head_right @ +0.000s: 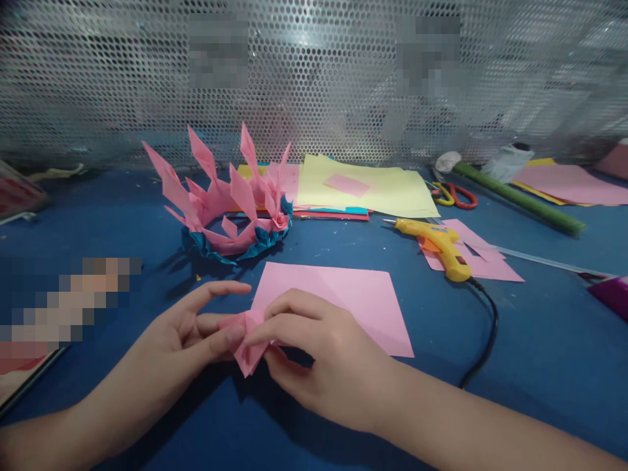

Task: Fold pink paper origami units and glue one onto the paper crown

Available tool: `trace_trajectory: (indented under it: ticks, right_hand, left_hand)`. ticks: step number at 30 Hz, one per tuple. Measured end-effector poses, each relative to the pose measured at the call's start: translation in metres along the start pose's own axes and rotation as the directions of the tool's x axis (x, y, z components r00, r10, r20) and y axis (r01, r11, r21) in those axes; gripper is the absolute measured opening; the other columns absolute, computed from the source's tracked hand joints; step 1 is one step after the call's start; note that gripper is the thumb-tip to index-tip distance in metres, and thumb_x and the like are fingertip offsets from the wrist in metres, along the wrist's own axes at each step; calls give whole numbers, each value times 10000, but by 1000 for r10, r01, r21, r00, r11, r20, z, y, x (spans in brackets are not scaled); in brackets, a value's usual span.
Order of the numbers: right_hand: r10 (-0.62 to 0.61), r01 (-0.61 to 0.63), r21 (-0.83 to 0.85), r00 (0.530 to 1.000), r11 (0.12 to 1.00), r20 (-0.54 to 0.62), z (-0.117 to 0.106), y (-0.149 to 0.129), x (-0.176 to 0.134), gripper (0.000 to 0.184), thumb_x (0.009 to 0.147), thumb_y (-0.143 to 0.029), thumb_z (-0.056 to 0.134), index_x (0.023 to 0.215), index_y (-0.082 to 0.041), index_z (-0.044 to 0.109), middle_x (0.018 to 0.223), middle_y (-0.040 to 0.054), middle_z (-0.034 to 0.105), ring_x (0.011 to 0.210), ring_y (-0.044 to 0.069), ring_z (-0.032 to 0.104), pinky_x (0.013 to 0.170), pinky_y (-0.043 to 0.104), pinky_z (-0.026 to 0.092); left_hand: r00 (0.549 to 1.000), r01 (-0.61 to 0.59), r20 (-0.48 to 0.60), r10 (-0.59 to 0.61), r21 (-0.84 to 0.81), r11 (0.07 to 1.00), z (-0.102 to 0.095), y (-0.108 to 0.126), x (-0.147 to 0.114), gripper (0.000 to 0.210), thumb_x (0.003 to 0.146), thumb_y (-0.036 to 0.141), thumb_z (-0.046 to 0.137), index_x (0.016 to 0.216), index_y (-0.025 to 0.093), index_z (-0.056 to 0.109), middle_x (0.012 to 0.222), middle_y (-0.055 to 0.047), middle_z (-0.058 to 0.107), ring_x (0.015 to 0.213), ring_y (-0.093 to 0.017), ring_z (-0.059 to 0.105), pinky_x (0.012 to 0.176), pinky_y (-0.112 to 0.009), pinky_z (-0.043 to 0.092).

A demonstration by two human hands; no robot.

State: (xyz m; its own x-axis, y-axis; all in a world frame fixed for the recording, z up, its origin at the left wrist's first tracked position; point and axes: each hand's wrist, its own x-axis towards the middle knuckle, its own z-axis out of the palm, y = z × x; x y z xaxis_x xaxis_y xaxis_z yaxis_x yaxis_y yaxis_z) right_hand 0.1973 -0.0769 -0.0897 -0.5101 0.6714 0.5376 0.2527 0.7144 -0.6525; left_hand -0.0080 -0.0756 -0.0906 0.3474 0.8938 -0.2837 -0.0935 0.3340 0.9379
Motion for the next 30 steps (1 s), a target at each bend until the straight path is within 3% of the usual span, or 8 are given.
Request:
trace_trajectory:
  ticks: [5,9,16,22,26,30]
  right_hand:
    - [-40,40,-15,999,999,11,0,-1,-2,300,832,30,592,1034,-139,737,937,83,671,832,118,670,766,184,576]
    - [-44,44,11,997,999,61,-3,-3,-4,326,848,-118,719,1172,-131,699,977,111,700,881,164,686,810,251,598]
    - [-18,15,-63,999,998,-42,0,0,-4,239,915,-22,631,1081,-166,727,959,76,759,837,112,731,789,163,592]
    - [-13,8,-79,998,997,-66,0,-2,-2,186,905,-31,660,1041,-126,746,909,75,784,803,107,740,790,142,583]
    - [-13,7,-87,997,996,-71,1,-1,-4,172,896,-22,666,1021,-99,754,911,94,790,818,119,741,793,147,581]
    - [-10,4,-90,998,996,-69,3,0,-6,190,913,-39,649,1039,-146,742,919,76,794,813,125,742,779,175,600]
  left_hand:
    - [1000,-7,13,8,-61,998,2,2,1,446,835,288,827,1158,200,532,714,10,818,661,-116,734,681,-174,536]
    - [1000,-3,-7,2,-93,996,2,4,-1,496,797,258,864,1159,209,528,737,17,821,654,-112,737,667,-160,542]
    - [1000,-1,-11,-1,-114,993,0,3,-3,421,919,316,737,1268,219,522,678,33,793,664,-119,725,709,-189,551]
    - [999,15,-36,-18,-87,996,-1,2,-2,563,864,341,804,1327,233,502,651,51,782,628,-106,703,648,-157,517]
    - [1000,14,-13,-15,-106,994,0,2,-1,625,842,320,828,1359,229,490,785,-9,836,733,-146,755,698,-184,545]
    - [999,34,-30,-36,-77,996,-1,2,-2,794,840,330,828,1493,225,387,877,-48,854,850,-196,784,810,-249,572]
